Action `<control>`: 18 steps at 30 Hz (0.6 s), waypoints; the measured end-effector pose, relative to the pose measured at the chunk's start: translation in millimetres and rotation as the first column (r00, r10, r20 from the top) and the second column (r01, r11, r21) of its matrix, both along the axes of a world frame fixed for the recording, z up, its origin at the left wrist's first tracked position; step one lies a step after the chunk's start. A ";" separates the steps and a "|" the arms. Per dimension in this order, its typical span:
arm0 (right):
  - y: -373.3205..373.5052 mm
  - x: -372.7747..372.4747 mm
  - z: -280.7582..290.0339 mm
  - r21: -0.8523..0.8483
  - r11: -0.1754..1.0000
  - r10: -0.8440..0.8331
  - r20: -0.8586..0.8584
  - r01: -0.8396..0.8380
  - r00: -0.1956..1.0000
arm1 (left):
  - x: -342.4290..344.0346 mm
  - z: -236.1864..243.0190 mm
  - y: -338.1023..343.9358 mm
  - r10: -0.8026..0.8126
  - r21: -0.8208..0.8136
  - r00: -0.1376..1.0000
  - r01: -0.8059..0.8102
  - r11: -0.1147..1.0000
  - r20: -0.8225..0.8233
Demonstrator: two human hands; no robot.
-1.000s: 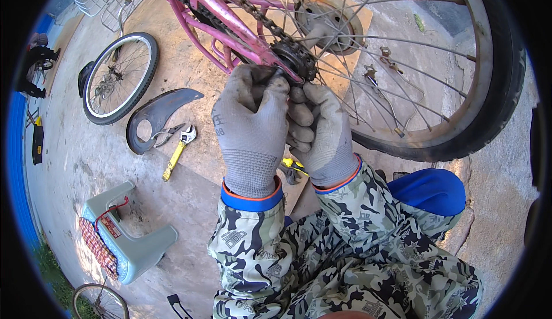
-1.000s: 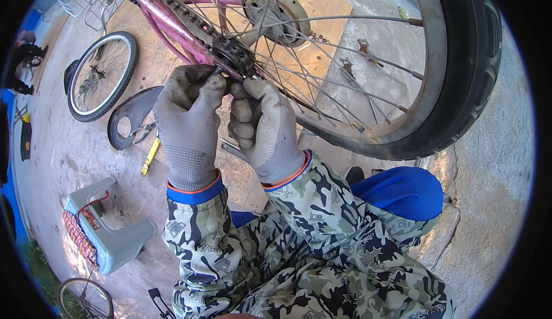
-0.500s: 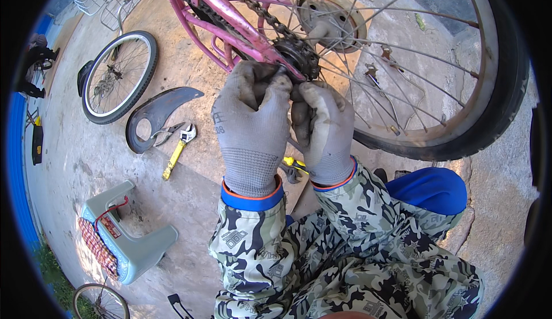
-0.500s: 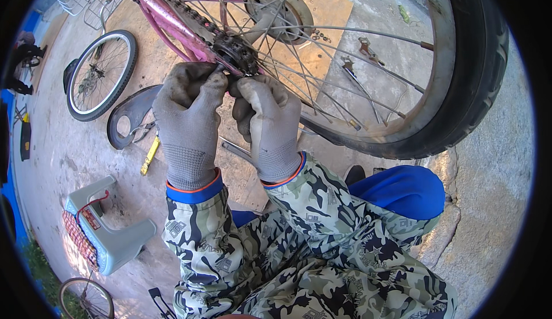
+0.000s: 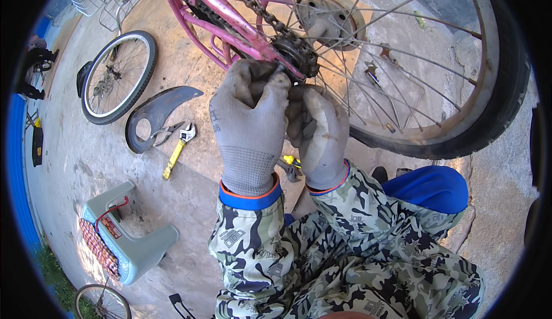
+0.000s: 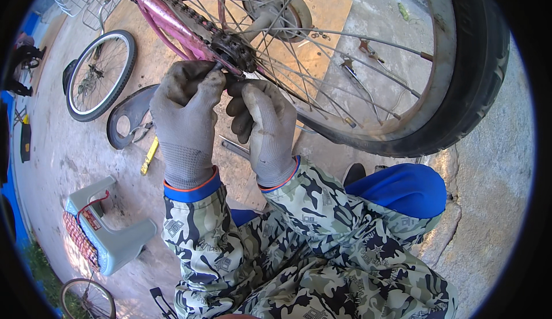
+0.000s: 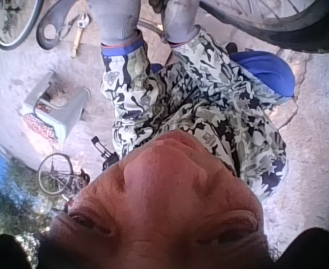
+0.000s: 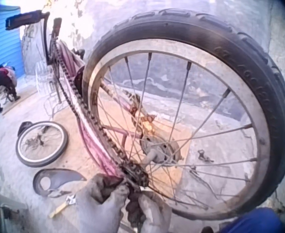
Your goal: The person sits on the ground and repairs a bicycle chain by removing a damaged link and reconnecting the chain ends. They use a chain tool to push out the pin, then rejoin the chain and test the connection by rotating the rear wheel.
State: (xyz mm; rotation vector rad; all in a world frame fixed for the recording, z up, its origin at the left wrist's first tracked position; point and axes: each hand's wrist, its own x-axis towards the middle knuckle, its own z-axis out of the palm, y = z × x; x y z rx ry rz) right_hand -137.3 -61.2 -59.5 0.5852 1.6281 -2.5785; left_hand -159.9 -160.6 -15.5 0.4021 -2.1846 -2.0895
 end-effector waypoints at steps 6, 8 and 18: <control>1.2 -6.4 9.8 -0.022 1.000 -0.014 0.039 0.015 0.999 | 1.0 -2.3 -0.9 -0.003 0.051 1.000 0.004 0.999 -0.011; 1.7 -6.6 13.7 0.030 0.999 0.012 -0.017 -0.011 1.000 | 0.7 -2.7 -0.4 0.004 0.042 0.999 -0.002 0.999 -0.039; -0.7 0.1 -9.0 0.020 1.000 -0.008 0.003 0.008 1.000 | 0.6 -1.8 -0.5 0.010 0.002 1.000 -0.010 1.000 -0.020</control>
